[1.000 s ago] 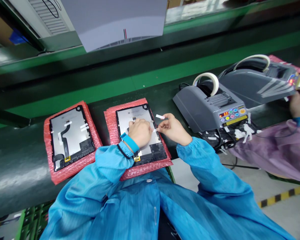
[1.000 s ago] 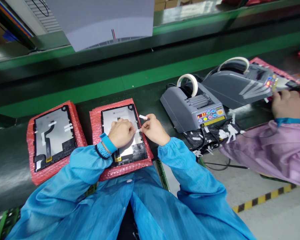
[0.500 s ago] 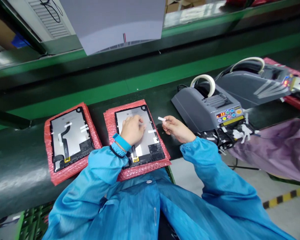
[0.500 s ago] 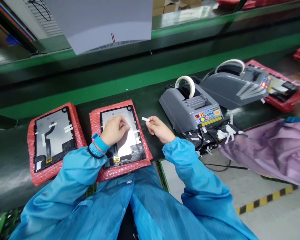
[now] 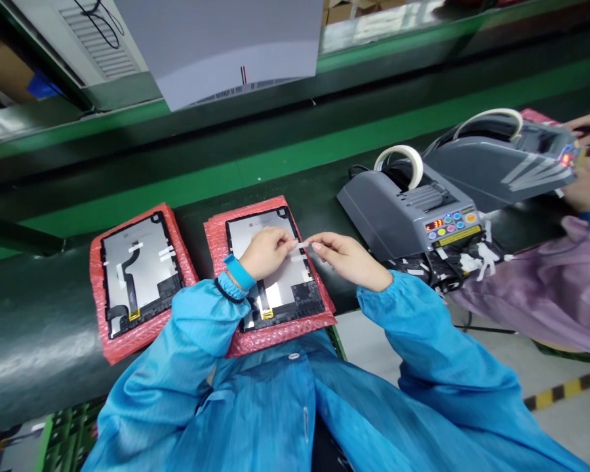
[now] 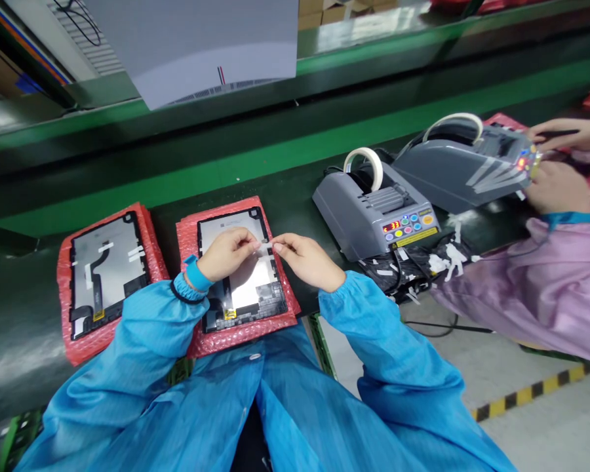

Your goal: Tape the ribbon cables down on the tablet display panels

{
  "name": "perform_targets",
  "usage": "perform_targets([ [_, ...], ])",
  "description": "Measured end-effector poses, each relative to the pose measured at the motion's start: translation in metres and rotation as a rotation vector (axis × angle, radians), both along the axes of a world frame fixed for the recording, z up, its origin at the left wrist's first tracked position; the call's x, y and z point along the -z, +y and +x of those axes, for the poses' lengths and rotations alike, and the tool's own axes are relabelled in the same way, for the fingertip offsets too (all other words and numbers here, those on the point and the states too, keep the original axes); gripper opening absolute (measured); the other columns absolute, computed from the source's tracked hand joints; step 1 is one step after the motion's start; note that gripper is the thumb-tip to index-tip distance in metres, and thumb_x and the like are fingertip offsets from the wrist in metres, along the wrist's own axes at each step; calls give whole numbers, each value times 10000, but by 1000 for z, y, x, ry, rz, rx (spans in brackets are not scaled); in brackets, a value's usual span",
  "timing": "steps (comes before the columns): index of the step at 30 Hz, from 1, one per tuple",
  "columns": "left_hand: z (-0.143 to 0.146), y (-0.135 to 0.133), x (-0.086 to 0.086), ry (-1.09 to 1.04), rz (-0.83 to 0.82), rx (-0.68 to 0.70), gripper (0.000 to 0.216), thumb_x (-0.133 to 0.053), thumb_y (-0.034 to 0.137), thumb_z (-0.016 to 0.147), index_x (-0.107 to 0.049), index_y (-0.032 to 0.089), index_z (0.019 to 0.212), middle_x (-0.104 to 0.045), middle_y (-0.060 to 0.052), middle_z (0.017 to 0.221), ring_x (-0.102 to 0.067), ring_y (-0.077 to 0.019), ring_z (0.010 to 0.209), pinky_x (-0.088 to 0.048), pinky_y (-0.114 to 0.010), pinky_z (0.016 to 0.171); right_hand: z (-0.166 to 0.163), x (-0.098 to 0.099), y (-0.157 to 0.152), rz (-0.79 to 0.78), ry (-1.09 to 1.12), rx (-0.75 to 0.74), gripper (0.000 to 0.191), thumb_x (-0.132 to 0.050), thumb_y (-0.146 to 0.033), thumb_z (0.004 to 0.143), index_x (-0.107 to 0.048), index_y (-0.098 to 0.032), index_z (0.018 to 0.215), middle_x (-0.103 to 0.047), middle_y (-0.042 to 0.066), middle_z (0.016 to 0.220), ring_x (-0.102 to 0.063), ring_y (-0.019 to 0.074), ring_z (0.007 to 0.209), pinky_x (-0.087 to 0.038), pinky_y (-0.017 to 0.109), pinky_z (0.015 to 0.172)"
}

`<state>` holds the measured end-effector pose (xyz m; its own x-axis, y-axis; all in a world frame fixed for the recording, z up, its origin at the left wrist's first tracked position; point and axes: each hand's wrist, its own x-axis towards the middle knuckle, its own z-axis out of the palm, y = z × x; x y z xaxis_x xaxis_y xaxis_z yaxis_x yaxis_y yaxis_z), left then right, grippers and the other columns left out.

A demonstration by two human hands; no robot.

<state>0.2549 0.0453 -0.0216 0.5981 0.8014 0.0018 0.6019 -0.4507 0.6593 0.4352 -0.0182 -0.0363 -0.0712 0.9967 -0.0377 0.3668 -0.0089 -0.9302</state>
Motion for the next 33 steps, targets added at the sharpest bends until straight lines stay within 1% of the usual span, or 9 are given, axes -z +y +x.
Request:
perform_targets([
  [3, -1, 1, 3, -60, -52, -10, 187, -551, 200, 839, -551, 164, 655, -579, 10, 636, -522, -130, 650, -424, -265, 662, 1, 0, 2, 22, 2, 90, 267, -570, -425, 784, -596, -179, 885, -561, -1, 680, -492, 124, 597, -395, 260, 563],
  [6, -1, 1, 3, -93, -88, -6, 192, -552, 209, 836, -550, 162, 650, -574, 16, 615, -524, -125, 634, -425, -253, 647, -1, 1, 4, 19, 19, 62, 234, -576, -409, 782, -573, -177, 809, -583, 5, 709, -504, 118, 607, -408, 262, 590],
  [8, -1, 1, 4, -82, -89, -4, 194, -548, 212, 837, -556, 162, 650, -578, 15, 615, -530, -125, 636, -427, -251, 649, -4, 2, 7, 19, -13, 45, 190, -568, -365, 791, -555, -178, 759, -580, 0, 692, -499, 116, 602, -403, 261, 598],
  [10, -1, 2, 5, -38, -75, -4, 194, -537, 214, 843, -571, 161, 660, -594, 7, 635, -540, -130, 652, -433, -256, 664, -7, 4, 10, 26, -66, 39, 139, -549, -300, 797, -537, -182, 724, -572, -5, 676, -495, 117, 606, -393, 260, 609],
  [13, 2, 3, 7, 93, -38, -20, 185, -519, 216, 856, -604, 156, 703, -636, -22, 719, -567, -154, 716, -444, -288, 720, -9, 8, 15, 32, -138, 36, 101, -520, -229, 797, -515, -187, 706, -561, -7, 671, -496, 125, 631, -382, 262, 634],
  [17, 7, 0, 9, 289, 47, -51, 203, -498, 257, 881, -640, 145, 788, -668, -82, 864, -585, -230, 892, -424, -379, 845, -11, 17, 21, 16, -210, 45, 88, -521, -192, 775, -501, -192, 690, -545, -7, 662, -493, 137, 650, -373, 270, 659],
  [20, 9, -3, 8, 378, 94, -46, 234, -471, 273, 897, -650, 141, 825, -666, -108, 926, -568, -267, 982, -402, -415, 883, -11, 24, 22, 2, -233, 26, 86, -515, -193, 776, -501, -195, 691, -534, -9, 647, -486, 141, 642, -369, 273, 662],
  [26, 9, -6, 7, 443, 131, 1, 256, -448, 281, 912, -655, 139, 863, -662, -112, 950, -543, -276, 1019, -379, -419, 897, -9, 28, 21, 10, -251, -3, 106, -510, -213, 788, -497, -199, 684, -510, -17, 633, -459, 133, 620, -358, 266, 642],
  [33, 9, -8, 7, 448, 166, 22, 251, -451, 277, 913, -651, 135, 861, -663, -112, 935, -537, -275, 1011, -375, -419, 888, -9, 28, 21, 1, -249, 1, 108, -526, -205, 772, -508, -196, 665, -503, -29, 598, -443, 119, 589, -338, 255, 602],
])
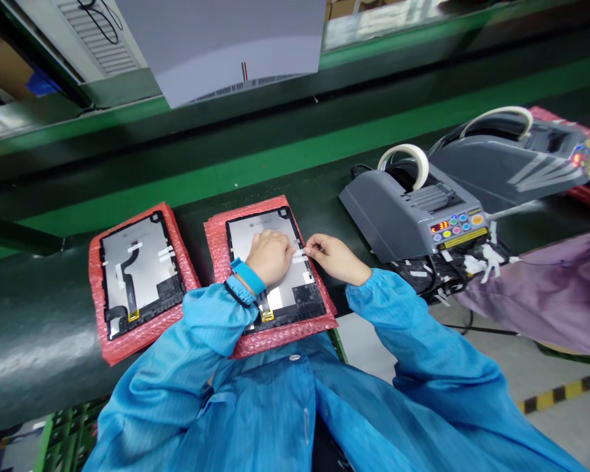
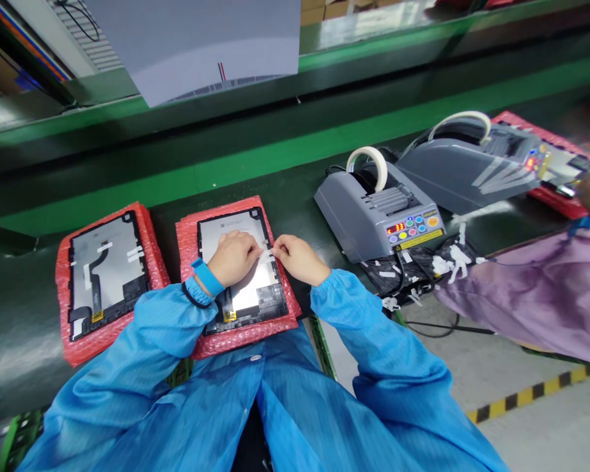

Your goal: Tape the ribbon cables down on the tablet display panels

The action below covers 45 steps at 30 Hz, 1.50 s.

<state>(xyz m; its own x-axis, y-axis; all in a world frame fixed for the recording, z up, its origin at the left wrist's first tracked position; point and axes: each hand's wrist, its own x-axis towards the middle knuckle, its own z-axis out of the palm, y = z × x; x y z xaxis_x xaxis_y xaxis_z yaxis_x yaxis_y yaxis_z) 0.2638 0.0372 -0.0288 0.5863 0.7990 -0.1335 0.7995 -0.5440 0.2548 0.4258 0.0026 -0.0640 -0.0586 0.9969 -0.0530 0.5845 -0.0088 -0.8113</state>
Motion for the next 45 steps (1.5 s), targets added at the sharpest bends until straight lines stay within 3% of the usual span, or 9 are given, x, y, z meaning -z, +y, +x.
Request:
perform_targets([
  [4, -1, -2, 2, -18, 36, 15, 220, -479, 270, 897, -648, 138, 847, -657, -119, 919, -532, -277, 1007, -375, -416, 879, -3, 0, 0, -78, 65, 73, 120, -573, -186, 746, -526, -186, 636, -509, -34, 577, -438, 102, 561, -329, 239, 559],
  [10, 2, 0, 3, -21, 15, -30, 243, -543, 352, 864, -634, 149, 764, -643, -109, 864, -541, -276, 966, -379, -410, 854, 0, 2, 2, -492, 541, 186, 239, -705, -270, 690, -476, -204, 691, -463, -69, 497, -418, 74, 440, -268, 177, 375],
  [15, 7, 6, 1, -15, 23, -70, 234, -569, 400, 845, -622, 177, 799, -629, -95, 907, -513, -285, 1012, -371, -422, 871, 6, 8, -1, -668, 744, 149, 344, -771, -359, 628, -482, -186, 700, -501, -66, 523, -446, 49, 447, -272, 135, 364],
  [20, -35, 7, -9, -146, 128, -176, 184, -591, 268, 811, -589, 190, 978, -630, -75, 995, -534, -249, 1012, -409, -385, 892, 3, 15, -9, -533, 734, 189, 348, -716, -446, 671, -496, -189, 750, -532, -54, 586, -481, 63, 496, -354, 167, 432],
  [26, -105, -25, 2, -90, 137, -589, 251, -496, 328, 857, -570, 125, 984, -651, -100, 832, -632, -256, 836, -480, -354, 755, -12, 20, -4, -124, 369, 168, 323, -654, -471, 675, -504, -199, 763, -503, -51, 601, -456, 96, 538, -358, 228, 505],
  [30, -112, -35, 14, -156, 63, -676, 210, -502, 228, 848, -565, 130, 1023, -664, -59, 758, -659, -223, 796, -483, -315, 739, -18, 11, -3, -20, 154, 167, 244, -667, -363, 632, -495, -200, 690, -473, -34, 649, -450, 109, 571, -377, 268, 568],
  [33, -111, -31, 17, -262, 72, -669, 206, -505, 162, 838, -553, 130, 1036, -657, -34, 731, -656, -193, 761, -474, -289, 726, -20, 0, -8, 55, 204, 197, 239, -657, -357, 627, -492, -205, 710, -471, -31, 669, -457, 115, 584, -389, 275, 578],
  [39, -111, -32, 24, -350, 67, -666, 183, -506, 138, 844, -521, 148, 1026, -635, -16, 708, -637, -173, 693, -460, -277, 681, -27, -15, -14, -260, 709, 204, 480, -795, -347, 497, -440, -230, 797, -596, -34, 638, -581, 151, 576, -451, 273, 525],
  [45, -112, -41, 26, -419, 47, -590, 234, -547, 154, 812, -492, 161, 1039, -603, -1, 697, -628, -170, 681, -467, -277, 657, -33, -20, -5, -416, 821, 209, 544, -843, -154, 369, -576, -191, 842, -693, 16, 721, -657, 190, 626, -533, 321, 621],
])
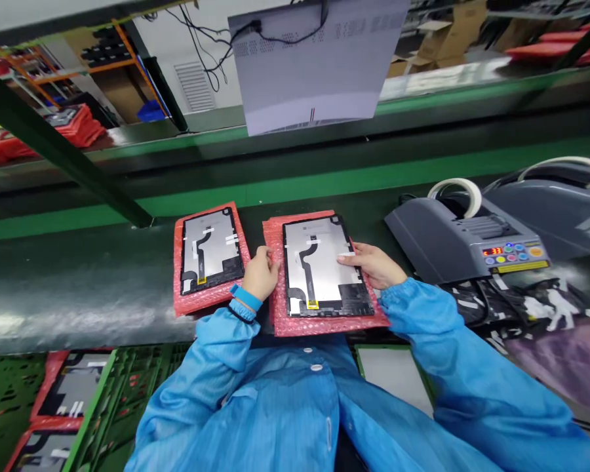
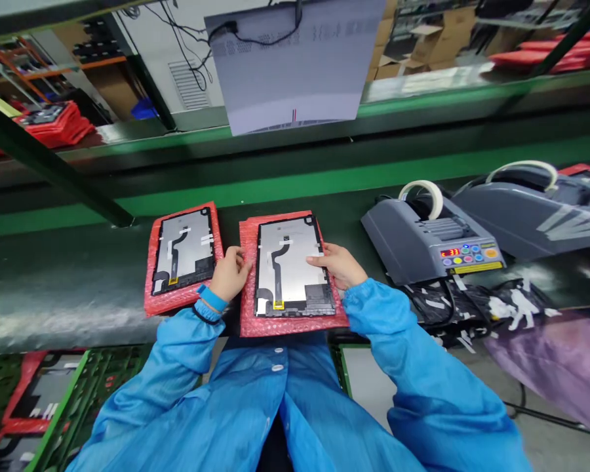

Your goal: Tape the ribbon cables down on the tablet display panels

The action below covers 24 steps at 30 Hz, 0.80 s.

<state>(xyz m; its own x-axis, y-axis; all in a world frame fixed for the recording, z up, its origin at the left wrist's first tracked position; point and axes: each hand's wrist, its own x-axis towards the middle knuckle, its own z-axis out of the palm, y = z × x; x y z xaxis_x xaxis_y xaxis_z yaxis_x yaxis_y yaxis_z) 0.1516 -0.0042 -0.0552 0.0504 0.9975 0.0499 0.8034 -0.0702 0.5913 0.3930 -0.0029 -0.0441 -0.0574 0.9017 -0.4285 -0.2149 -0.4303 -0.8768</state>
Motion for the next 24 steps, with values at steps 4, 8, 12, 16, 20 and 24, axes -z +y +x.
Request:
perform_targets([
  [4, 2, 0, 0, -32, 8, 33, 261, -510, 85, 798, -482, 175, 1042, -616, -7, 725, -634, -172, 714, -475, -286, 681, -6, -4, 1, 89, -44, 31, 609, -842, -153, 384, -583, -200, 933, -713, 2, 799, -678, 190, 715, -537, 320, 691],
  [8, 6, -4, -6, -32, -5, 3, 242, -494, 97, 824, -469, 189, 1047, -652, -27, 796, -652, -192, 764, -480, -305, 700, -13, -16, -1, 139, -91, -6, 643, -837, -185, 425, -560, -218, 1004, -711, 3, 872, -682, 200, 784, -537, 343, 746],
  [12, -9, -14, -25, -80, 15, -67, 208, -490, 134, 845, -462, 205, 1039, -671, -32, 853, -660, -201, 800, -487, -320, 732, -34, -40, 6, 239, -131, -84, 731, -823, -204, 477, -522, -258, 1140, -697, 7, 975, -671, 206, 860, -534, 351, 779],
  [16, -61, -16, -49, -127, 183, -234, 183, -482, 147, 848, -456, 206, 1019, -667, -59, 953, -656, -180, 823, -490, -301, 744, -89, -59, 37, 354, -59, -219, 769, -816, -185, 480, -502, -257, 1177, -679, 14, 1039, -655, 209, 918, -527, 355, 816],
  [20, -130, -3, -56, -59, 296, -435, 180, -527, 167, 811, -450, 203, 970, -653, -47, 933, -650, -174, 821, -486, -295, 759, -166, -46, 81, 418, 4, -327, 725, -803, -158, 488, -499, -211, 1144, -675, 20, 1024, -650, 180, 906, -518, 348, 856],
  [24, -176, 18, -34, 14, 179, -517, 139, -519, 131, 776, -463, 201, 882, -642, -30, 827, -634, -182, 802, -473, -307, 776, -218, -20, 107, 357, -394, -386, 536, -772, -97, 563, -549, -157, 1047, -664, -6, 760, -646, 151, 700, -537, 324, 737],
])
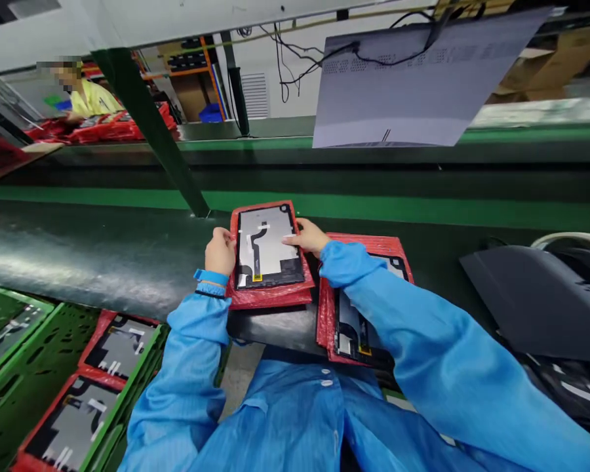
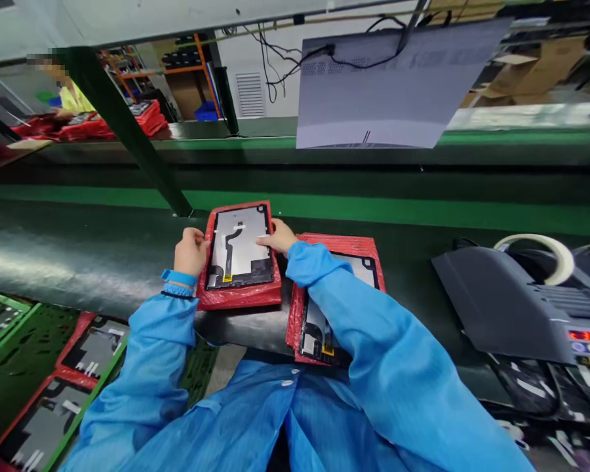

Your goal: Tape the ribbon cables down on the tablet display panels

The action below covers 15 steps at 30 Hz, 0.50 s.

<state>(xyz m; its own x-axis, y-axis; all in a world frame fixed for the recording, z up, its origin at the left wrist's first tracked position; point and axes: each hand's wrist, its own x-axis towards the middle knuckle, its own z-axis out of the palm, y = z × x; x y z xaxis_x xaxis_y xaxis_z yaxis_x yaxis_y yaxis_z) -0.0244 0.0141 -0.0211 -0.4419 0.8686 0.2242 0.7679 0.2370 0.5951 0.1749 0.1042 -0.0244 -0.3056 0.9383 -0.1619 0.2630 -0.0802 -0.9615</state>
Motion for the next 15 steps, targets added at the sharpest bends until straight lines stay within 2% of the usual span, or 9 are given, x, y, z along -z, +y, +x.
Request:
perform_targets([
  [2, -12, 8, 15, -15, -67, 9, 114, -502, 112, 771, -468, 203, 830, -641, -33, 812, -624, -181, 811, -467, -302, 784, -3, 4, -1, 6, -266, -53, 412, -764, -104, 608, -585, -135, 977, -593, -35, 565, -596, 145, 529, -522, 308, 604],
  [3, -17, 11, 20, -29, -81, 15, 105, -497, 111, 773, -471, 202, 820, -641, -35, 816, -620, -176, 808, -465, -296, 784, 2, 4, -5, 4, -330, -96, 382, -762, -119, 628, -594, -129, 972, -556, -48, 501, -564, 141, 462, -501, 296, 539],
  [6, -24, 10, 23, -48, -98, 16, 110, -508, 124, 779, -494, 191, 864, -629, -37, 829, -603, -160, 757, -471, -288, 764, 42, -6, -28, -45, -217, -242, 414, -752, -223, 679, -589, -141, 1050, -548, -58, 465, -535, 129, 391, -441, 254, 424],
  [9, -15, -5, 5, 170, -74, 13, 114, -546, 169, 782, -546, 180, 896, -615, -97, 962, -585, -221, 880, -467, -353, 792, 111, -16, -65, -105, -48, -344, 456, -730, -371, 688, -597, -175, 1077, -599, -49, 531, -562, 114, 432, -446, 234, 431],
  [11, 5, -21, -8, 403, 20, 170, 121, -538, 276, 832, -593, 187, 892, -587, -129, 1095, -533, -281, 1028, -439, -419, 850, 162, -20, -95, -109, -49, -259, 490, -738, -415, 657, -614, -182, 1070, -602, -45, 543, -559, 112, 454, -464, 246, 469],
  [13, 34, -37, -15, 516, 45, 530, 189, -538, 368, 853, -621, 202, 888, -618, -103, 1051, -539, -271, 1015, -426, -422, 870, 213, -20, -128, -117, -55, -24, 512, -757, -446, 622, -633, -195, 1051, -629, -11, 613, -583, 129, 507, -479, 267, 493],
  [15, 61, -50, -11, 588, 25, 735, 229, -550, 401, 853, -635, 206, 936, -645, -95, 1008, -555, -273, 990, -430, -424, 838, 258, -17, -162, -106, -56, 243, 510, -777, -477, 584, -652, -232, 1014, -635, 4, 632, -569, 135, 512, -475, 282, 487],
])
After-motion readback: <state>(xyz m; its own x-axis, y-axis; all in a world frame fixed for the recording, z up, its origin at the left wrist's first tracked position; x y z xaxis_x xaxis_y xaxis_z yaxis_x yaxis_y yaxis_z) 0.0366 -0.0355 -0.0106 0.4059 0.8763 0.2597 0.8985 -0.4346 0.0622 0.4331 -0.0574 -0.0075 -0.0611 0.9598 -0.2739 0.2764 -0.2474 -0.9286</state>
